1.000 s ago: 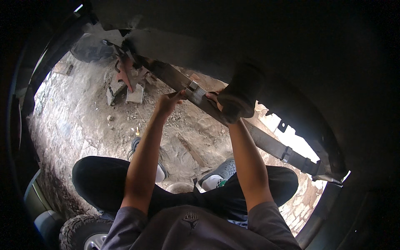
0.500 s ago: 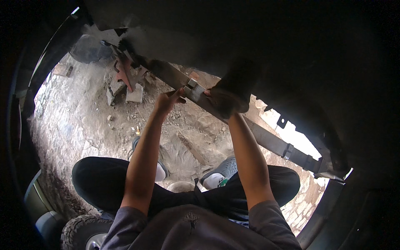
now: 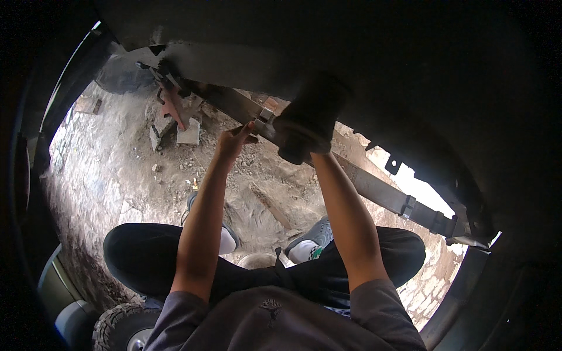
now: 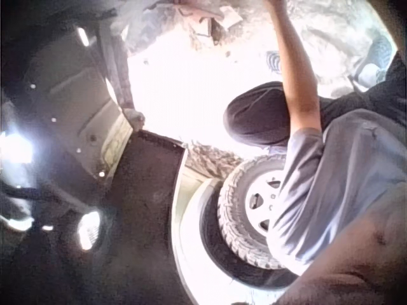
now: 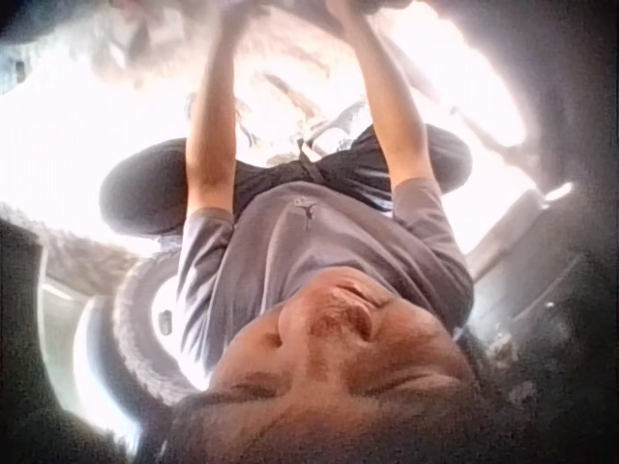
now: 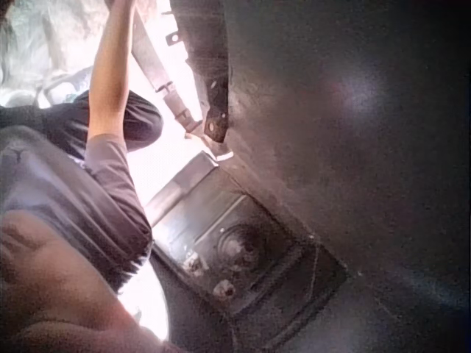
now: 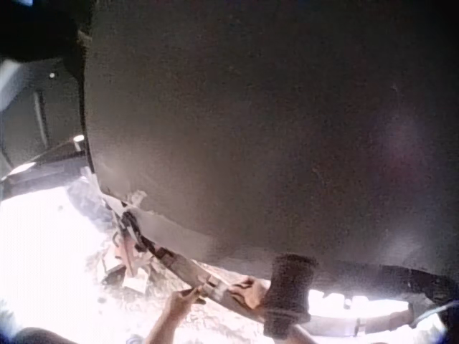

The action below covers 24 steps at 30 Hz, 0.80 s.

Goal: The person sits under a vehicle and repeatedly scrapes a metal undercarriage component with a small handheld tool. The person occasionally pauses to inspect the area and reposition the tool, continuing the scraping action throughout the clip.

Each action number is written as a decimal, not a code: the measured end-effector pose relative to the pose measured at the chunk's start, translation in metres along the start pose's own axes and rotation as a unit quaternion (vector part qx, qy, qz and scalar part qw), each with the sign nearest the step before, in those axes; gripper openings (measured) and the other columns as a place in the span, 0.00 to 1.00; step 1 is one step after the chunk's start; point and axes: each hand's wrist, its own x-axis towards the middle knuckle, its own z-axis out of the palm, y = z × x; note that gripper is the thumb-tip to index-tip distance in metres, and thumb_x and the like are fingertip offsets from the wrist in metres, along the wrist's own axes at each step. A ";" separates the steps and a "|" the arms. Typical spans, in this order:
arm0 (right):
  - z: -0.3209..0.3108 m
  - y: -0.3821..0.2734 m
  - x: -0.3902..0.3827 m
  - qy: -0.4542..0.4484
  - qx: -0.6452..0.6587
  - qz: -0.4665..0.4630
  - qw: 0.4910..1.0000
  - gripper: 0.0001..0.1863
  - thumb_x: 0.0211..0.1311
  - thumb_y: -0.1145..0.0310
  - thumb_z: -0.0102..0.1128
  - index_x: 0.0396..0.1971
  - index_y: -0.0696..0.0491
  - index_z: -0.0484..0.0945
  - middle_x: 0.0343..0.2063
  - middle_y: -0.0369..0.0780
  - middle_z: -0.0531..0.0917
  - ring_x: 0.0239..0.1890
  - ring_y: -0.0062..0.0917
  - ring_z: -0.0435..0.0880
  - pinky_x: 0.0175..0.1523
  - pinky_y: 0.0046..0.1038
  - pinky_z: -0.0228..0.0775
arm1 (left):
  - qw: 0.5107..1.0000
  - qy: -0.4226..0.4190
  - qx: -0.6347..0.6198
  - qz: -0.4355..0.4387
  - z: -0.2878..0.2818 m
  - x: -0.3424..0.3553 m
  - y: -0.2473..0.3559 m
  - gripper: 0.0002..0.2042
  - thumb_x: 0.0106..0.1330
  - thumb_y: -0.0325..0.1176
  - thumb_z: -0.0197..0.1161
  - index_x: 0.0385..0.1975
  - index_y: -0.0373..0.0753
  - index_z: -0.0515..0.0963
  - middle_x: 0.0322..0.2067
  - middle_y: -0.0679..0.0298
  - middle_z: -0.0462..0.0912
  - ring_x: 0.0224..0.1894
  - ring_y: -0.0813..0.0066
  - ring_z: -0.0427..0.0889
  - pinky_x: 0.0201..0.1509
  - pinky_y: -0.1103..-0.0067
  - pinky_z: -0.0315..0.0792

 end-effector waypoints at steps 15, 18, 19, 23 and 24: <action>0.021 -0.059 -0.016 0.056 -0.073 0.068 0.993 0.22 0.46 0.53 0.90 0.29 0.53 0.88 0.28 0.40 0.90 0.31 0.27 0.88 0.41 0.31 0.78 | 1.000 0.012 -0.010 -0.017 -0.005 -0.007 0.002 0.28 0.68 0.62 0.70 0.51 0.41 0.90 0.34 0.60 0.93 0.42 0.74 0.90 0.52 0.76 0.76; 0.021 -0.068 -0.008 0.064 -0.024 0.077 0.995 0.21 0.45 0.55 0.90 0.28 0.53 0.87 0.26 0.39 0.90 0.30 0.26 0.88 0.40 0.31 0.78 | 1.000 0.001 -0.006 -0.016 -0.004 -0.005 0.001 0.28 0.68 0.62 0.70 0.51 0.41 0.90 0.34 0.61 0.93 0.43 0.74 0.90 0.52 0.76 0.76; 0.022 -0.068 -0.019 0.042 0.053 0.071 0.995 0.21 0.45 0.55 0.90 0.27 0.53 0.87 0.26 0.38 0.90 0.30 0.25 0.88 0.39 0.30 0.78 | 1.000 0.005 -0.005 -0.016 -0.006 -0.007 0.001 0.28 0.68 0.62 0.70 0.51 0.41 0.90 0.34 0.61 0.93 0.43 0.75 0.90 0.51 0.76 0.76; 0.033 -0.048 -0.024 0.067 0.042 -0.019 0.997 0.20 0.47 0.56 0.89 0.25 0.52 0.86 0.25 0.36 0.89 0.29 0.21 0.87 0.39 0.28 0.78 | 1.000 0.011 -0.020 -0.001 -0.005 -0.004 -0.001 0.28 0.68 0.62 0.70 0.51 0.42 0.90 0.34 0.61 0.94 0.42 0.75 0.90 0.51 0.76 0.76; 0.033 -0.040 -0.017 0.078 0.016 -0.032 0.996 0.19 0.47 0.57 0.89 0.25 0.53 0.86 0.24 0.35 0.89 0.29 0.20 0.87 0.39 0.28 0.78 | 1.000 0.011 -0.026 0.002 -0.004 -0.005 -0.003 0.28 0.68 0.62 0.70 0.51 0.42 0.90 0.34 0.62 0.94 0.42 0.76 0.90 0.51 0.76 0.76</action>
